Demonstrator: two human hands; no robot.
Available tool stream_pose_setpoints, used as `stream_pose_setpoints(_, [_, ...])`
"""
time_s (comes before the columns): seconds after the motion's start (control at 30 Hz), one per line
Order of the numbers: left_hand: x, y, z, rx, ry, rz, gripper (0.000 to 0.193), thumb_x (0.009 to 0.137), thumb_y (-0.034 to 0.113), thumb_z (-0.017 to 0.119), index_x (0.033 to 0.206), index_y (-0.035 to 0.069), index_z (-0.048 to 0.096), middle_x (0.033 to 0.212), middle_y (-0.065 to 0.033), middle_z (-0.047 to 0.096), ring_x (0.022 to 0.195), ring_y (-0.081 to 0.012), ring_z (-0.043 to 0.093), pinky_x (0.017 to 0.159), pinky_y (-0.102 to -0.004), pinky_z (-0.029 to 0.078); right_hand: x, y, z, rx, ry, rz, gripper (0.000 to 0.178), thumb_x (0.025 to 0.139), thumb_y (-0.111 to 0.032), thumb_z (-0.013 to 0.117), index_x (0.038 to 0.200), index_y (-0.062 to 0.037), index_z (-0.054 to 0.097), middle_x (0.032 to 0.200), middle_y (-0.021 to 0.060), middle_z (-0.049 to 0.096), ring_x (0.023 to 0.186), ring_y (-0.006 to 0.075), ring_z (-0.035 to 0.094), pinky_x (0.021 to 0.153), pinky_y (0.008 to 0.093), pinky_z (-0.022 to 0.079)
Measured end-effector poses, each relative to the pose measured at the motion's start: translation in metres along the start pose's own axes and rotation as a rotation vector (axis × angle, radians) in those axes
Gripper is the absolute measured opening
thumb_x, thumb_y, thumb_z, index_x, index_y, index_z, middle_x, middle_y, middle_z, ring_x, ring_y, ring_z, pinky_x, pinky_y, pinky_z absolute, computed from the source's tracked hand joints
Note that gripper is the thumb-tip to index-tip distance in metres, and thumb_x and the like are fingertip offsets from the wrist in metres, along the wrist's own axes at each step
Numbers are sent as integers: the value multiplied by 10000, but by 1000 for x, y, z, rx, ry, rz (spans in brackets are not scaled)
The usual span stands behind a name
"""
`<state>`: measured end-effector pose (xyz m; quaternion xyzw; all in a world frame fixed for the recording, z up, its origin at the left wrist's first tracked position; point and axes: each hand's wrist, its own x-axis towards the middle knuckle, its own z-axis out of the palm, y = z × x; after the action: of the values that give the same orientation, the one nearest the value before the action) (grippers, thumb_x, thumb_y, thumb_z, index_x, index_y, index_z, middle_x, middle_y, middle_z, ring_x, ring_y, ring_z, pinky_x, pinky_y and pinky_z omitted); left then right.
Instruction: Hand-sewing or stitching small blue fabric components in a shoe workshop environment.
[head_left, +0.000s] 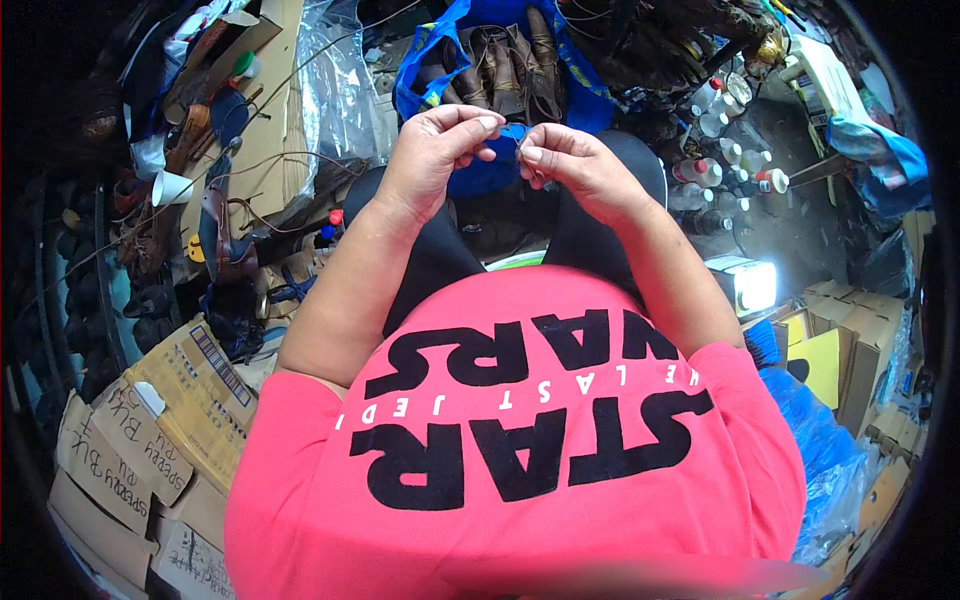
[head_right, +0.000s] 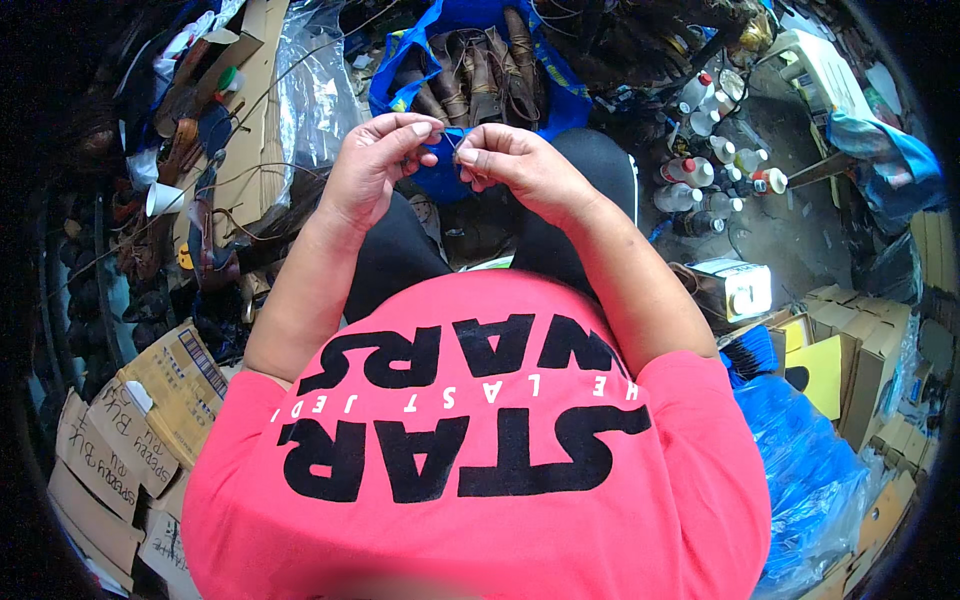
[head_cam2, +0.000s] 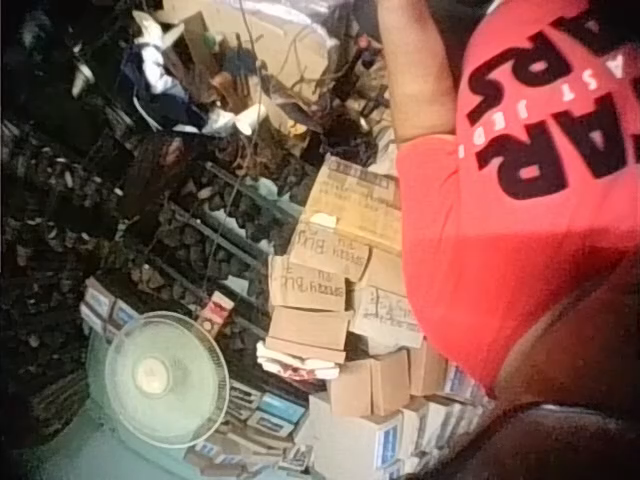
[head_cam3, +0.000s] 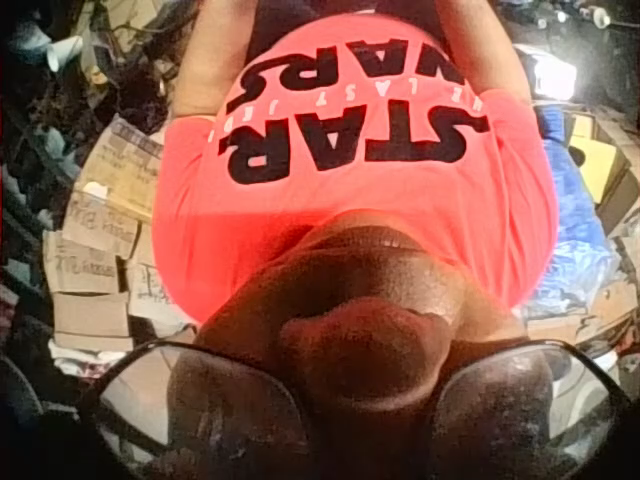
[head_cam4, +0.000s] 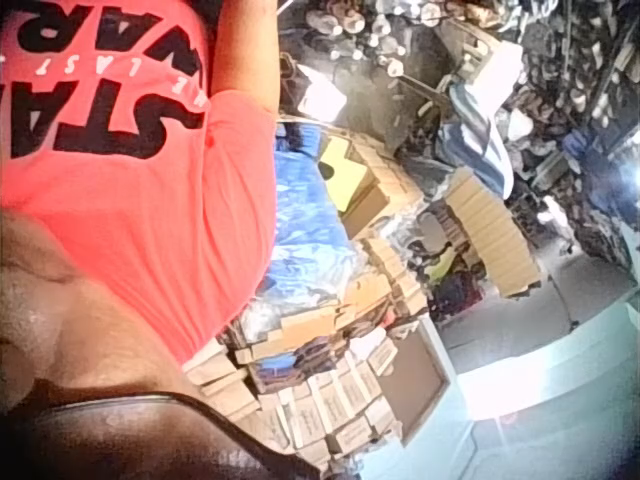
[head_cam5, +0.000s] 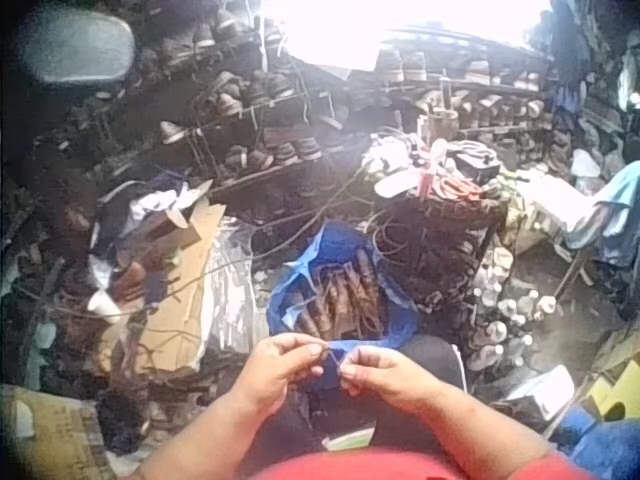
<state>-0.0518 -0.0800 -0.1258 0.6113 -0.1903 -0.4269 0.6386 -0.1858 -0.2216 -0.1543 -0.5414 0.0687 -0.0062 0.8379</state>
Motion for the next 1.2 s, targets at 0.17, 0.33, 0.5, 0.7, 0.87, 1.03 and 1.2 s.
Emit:
stream_pose_setpoints(0.17, [1,-1,-1,31,-41,-6,137,807,142,618,894,35,626,790,-35,624,685,-101,572,671,-222,443,-1,-1,1,23,-21,7,197,858,-249,567,856,-55,530,780,3,513,714,86,472,670,228,396])
stream_pose_setpoints(0.33, [-1,-3,-1,74,17,54,114,805,112,607,889,37,620,800,-29,616,693,-104,574,655,-217,435,-2,-2,3,15,-24,5,194,863,-242,565,862,-52,531,775,1,509,708,84,472,652,221,396])
stream_pose_setpoints(0.5, [-6,-8,-1,37,31,191,126,802,65,571,917,34,612,826,-25,610,712,-99,571,641,-202,418,-2,-2,4,-69,14,-50,185,866,-227,564,864,-45,535,762,-2,513,691,79,470,646,218,396])
stream_pose_setpoints(0.7, [-9,-3,-4,-68,1,31,125,807,56,554,910,43,622,845,-24,618,708,-90,562,645,-190,397,-2,-1,5,-128,34,-54,165,861,-205,573,862,-44,539,755,-6,517,687,74,469,641,212,393])
stream_pose_setpoints(0.87, [-4,-2,-11,83,-107,7,98,813,114,603,880,50,634,819,-18,623,740,-74,557,643,-181,390,-3,-2,5,-116,13,-25,167,858,-211,574,864,-48,541,756,-10,518,690,71,466,641,209,389])
stream_pose_setpoints(1.03, [-5,-2,-8,61,-185,69,136,819,143,612,917,49,622,829,-12,616,745,-73,556,660,-182,399,-5,-6,3,-109,-43,-14,187,857,-237,567,862,-51,541,756,-16,516,689,64,455,642,210,383])
stream_pose_setpoints(1.2, [-4,-4,-4,78,-192,66,164,840,162,591,957,48,606,845,-8,608,749,-83,557,688,-194,410,-4,-3,1,-86,-64,7,187,858,-239,567,862,-54,540,751,-17,510,689,65,449,643,206,378])
